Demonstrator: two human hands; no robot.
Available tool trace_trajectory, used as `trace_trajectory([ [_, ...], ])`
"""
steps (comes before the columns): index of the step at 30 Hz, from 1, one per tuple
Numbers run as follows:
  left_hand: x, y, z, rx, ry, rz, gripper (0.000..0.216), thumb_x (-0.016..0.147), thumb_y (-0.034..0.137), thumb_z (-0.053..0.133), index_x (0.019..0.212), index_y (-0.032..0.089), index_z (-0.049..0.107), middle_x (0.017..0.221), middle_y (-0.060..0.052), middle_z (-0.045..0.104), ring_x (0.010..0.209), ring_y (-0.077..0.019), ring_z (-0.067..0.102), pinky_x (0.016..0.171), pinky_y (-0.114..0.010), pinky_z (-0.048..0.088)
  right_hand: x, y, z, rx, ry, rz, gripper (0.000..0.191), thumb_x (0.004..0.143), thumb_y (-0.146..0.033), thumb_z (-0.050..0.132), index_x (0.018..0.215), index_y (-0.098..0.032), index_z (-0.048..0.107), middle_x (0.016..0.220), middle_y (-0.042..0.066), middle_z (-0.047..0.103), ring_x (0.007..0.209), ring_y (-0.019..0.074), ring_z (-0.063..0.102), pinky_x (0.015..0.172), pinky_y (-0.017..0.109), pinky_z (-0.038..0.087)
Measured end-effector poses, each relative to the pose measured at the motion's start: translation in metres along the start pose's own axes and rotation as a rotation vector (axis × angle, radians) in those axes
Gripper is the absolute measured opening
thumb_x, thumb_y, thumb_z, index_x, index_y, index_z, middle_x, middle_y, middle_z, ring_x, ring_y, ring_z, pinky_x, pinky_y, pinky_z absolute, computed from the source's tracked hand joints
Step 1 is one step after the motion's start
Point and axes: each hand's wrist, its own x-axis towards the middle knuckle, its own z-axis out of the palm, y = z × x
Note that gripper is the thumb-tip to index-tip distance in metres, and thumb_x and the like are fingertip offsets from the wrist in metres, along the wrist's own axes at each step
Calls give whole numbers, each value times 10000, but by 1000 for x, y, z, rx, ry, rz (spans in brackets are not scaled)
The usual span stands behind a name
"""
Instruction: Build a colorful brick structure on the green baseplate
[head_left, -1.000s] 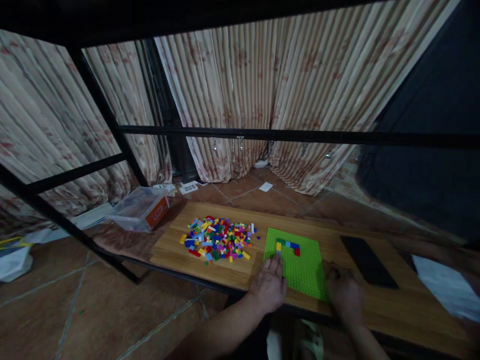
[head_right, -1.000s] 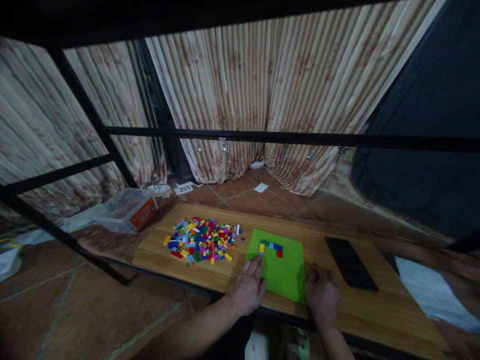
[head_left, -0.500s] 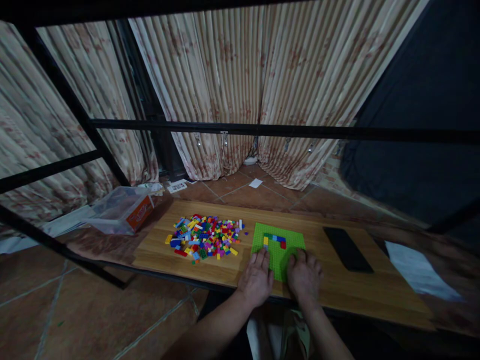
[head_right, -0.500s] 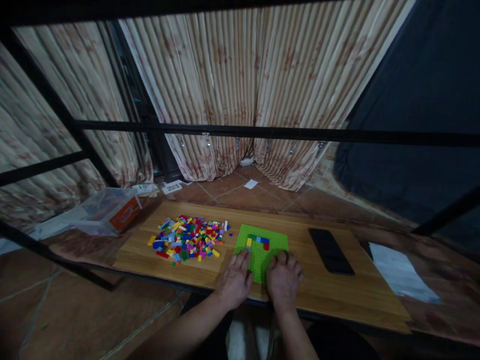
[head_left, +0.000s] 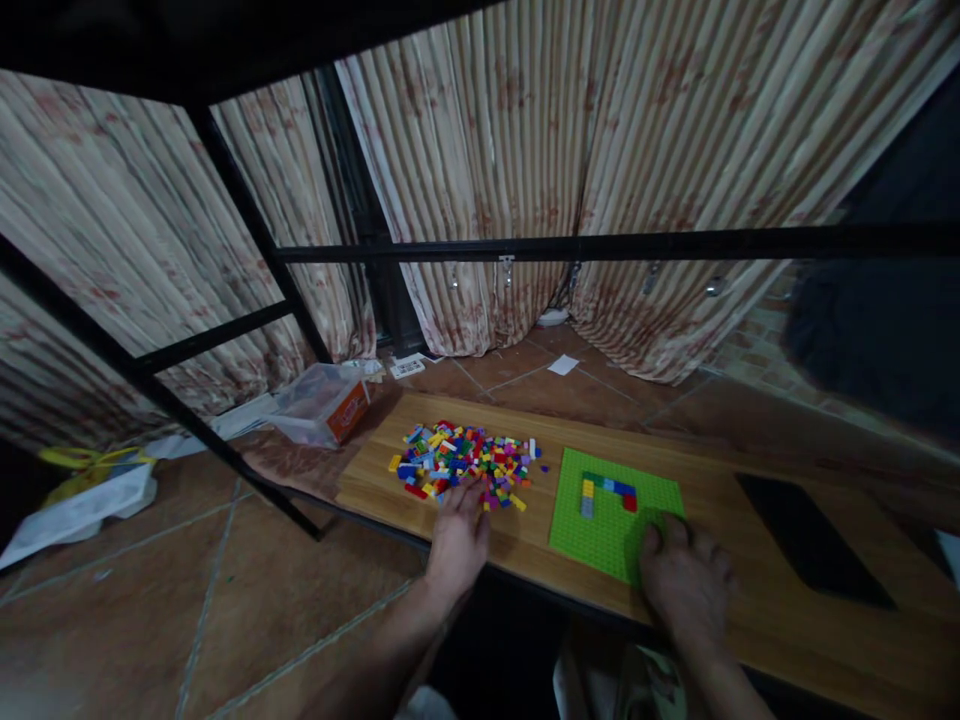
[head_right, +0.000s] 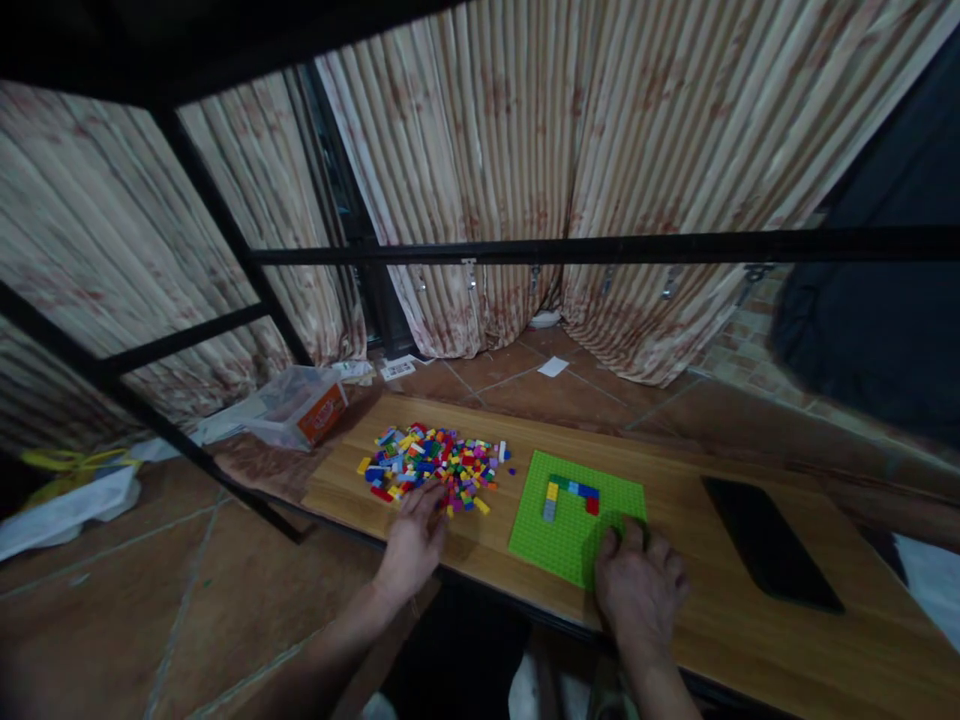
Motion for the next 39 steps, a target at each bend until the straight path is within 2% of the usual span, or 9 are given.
trace_trajectory([
  [3, 5, -33, -27, 59, 111, -106, 364, 833, 131, 491, 1185, 168, 577, 1257, -114, 560, 1206, -257, 500, 1053, -472, 430, -1, 2, 1, 0, 18, -10, 499, 931, -409, 292, 1254, -122, 543, 1221, 210, 523, 1055, 392, 495, 821, 507, 405],
  [7, 4, -69, -52, 133, 196, -216, 356, 823, 128, 480, 1160, 150, 592, 1220, -120, 586, 1142, -265, 543, 1019, -465, 457, -1, 5, 7, 6, 33, -16, 504, 923, -422, 310, 1260, -127, 543, 1208, 207, 533, 1060, 399, 496, 819, 509, 406],
  [13, 16, -104, -66, 214, 202, -329, 360, 815, 108, 449, 1140, 119, 606, 1219, -143, 583, 1149, -272, 550, 1029, -434, 449, 0, 8, 9, -4, 52, -38, 508, 915, -417, 318, 1261, -123, 547, 1216, 219, 539, 1041, 409, 503, 797, 517, 406],
  [21, 27, -115, -61, 195, 169, -300, 347, 840, 106, 432, 1138, 152, 604, 1157, -113, 618, 1086, -225, 595, 989, -367, 473, -2, 7, 6, -32, 85, -58, 509, 925, -428, 298, 1242, -121, 553, 1170, 209, 566, 1018, 392, 526, 781, 482, 412],
  [24, 30, -118, -63, 224, 165, -367, 427, 834, 94, 424, 1245, 135, 530, 1193, -129, 598, 1097, -222, 596, 965, -344, 486, -1, 7, 5, -38, 76, -58, 508, 926, -424, 303, 1239, -114, 554, 1168, 212, 566, 1023, 391, 530, 780, 475, 408],
  [28, 39, -122, -70, 278, 93, -429, 510, 802, 68, 442, 1306, 130, 483, 1268, -134, 557, 1107, -216, 596, 942, -302, 490, -1, 8, 6, -41, 70, -49, 502, 923, -423, 308, 1232, -118, 560, 1164, 210, 567, 1003, 388, 539, 772, 474, 409],
  [31, 47, -125, -74, 301, 35, -424, 524, 782, 62, 465, 1295, 155, 512, 1286, -122, 551, 1105, -217, 595, 945, -295, 480, 0, 8, 8, -49, 87, -63, 500, 924, -424, 310, 1219, -110, 565, 1150, 208, 570, 1013, 389, 528, 782, 472, 407],
  [36, 60, -130, -79, 320, -77, -404, 455, 766, 75, 491, 1191, 189, 606, 1173, -104, 617, 1050, -216, 613, 946, -305, 468, -1, 4, 4, -29, 68, -32, 473, 927, -402, 330, 1228, -120, 563, 1191, 198, 554, 1036, 369, 512, 813, 463, 397],
  [39, 64, -134, -83, 320, -102, -400, 407, 780, 104, 484, 1155, 188, 618, 1148, -106, 626, 1006, -216, 628, 911, -310, 481, -2, -1, -2, -8, 49, -17, 448, 932, -373, 333, 1224, -127, 567, 1203, 182, 552, 1065, 348, 495, 843, 454, 386],
])
